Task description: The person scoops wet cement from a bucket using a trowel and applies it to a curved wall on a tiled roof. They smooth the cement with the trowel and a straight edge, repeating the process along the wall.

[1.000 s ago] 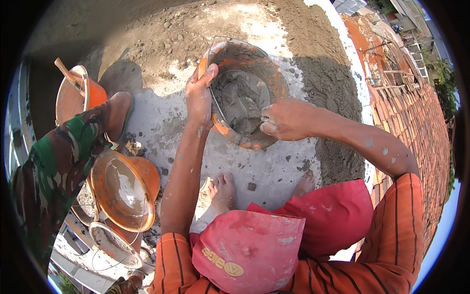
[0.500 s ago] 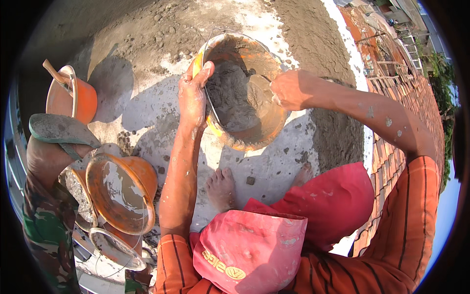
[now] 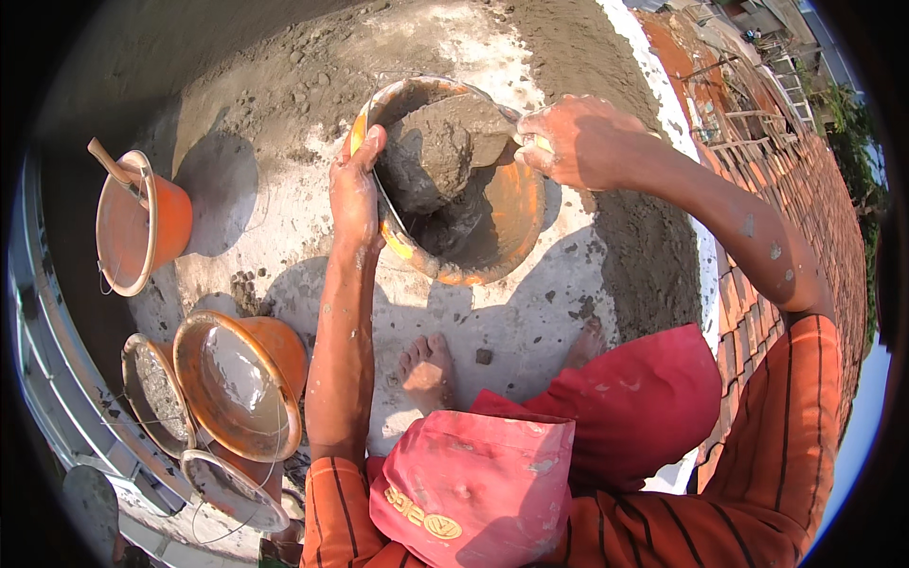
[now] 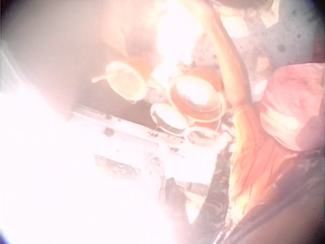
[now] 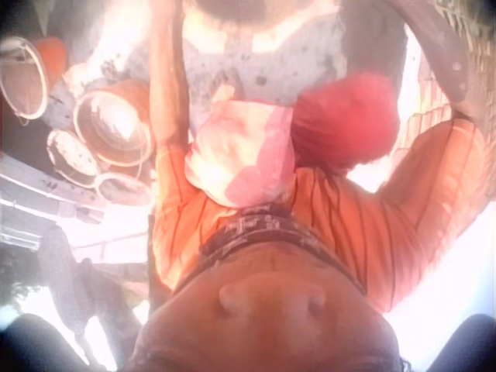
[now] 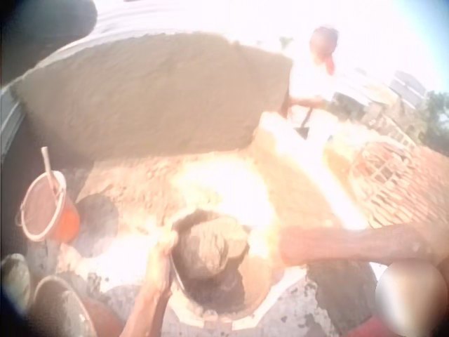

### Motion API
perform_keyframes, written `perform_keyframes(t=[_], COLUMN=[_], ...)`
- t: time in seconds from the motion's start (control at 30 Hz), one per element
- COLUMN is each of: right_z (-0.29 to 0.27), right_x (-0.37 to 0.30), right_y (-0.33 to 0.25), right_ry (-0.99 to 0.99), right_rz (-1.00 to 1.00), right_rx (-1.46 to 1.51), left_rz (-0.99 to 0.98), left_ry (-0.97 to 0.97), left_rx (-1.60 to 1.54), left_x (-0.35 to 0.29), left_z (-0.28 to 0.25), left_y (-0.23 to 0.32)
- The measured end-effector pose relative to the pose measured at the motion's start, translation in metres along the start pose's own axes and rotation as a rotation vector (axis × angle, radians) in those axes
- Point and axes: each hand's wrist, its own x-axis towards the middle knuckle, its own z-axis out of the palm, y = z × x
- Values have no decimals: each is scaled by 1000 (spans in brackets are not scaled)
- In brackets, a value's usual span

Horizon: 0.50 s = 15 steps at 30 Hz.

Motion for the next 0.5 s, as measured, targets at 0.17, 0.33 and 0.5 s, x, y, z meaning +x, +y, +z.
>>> perform_keyframes(t=[0.17,0.33,0.5], right_z=[25,53,22], right_x=[15,-13,-16], right_y=[-6,-21,-24], right_ry=[-244,-442,-529], right_rz=[-129,-194,-72], right_rx=[-285,-97,170], left_rz=[30,18,51], left_ry=[-6,80,22], left_rx=[30,15,105], left_x=[5,6,18], left_z=[1,1,10], left_y=[-6,-6,-3])
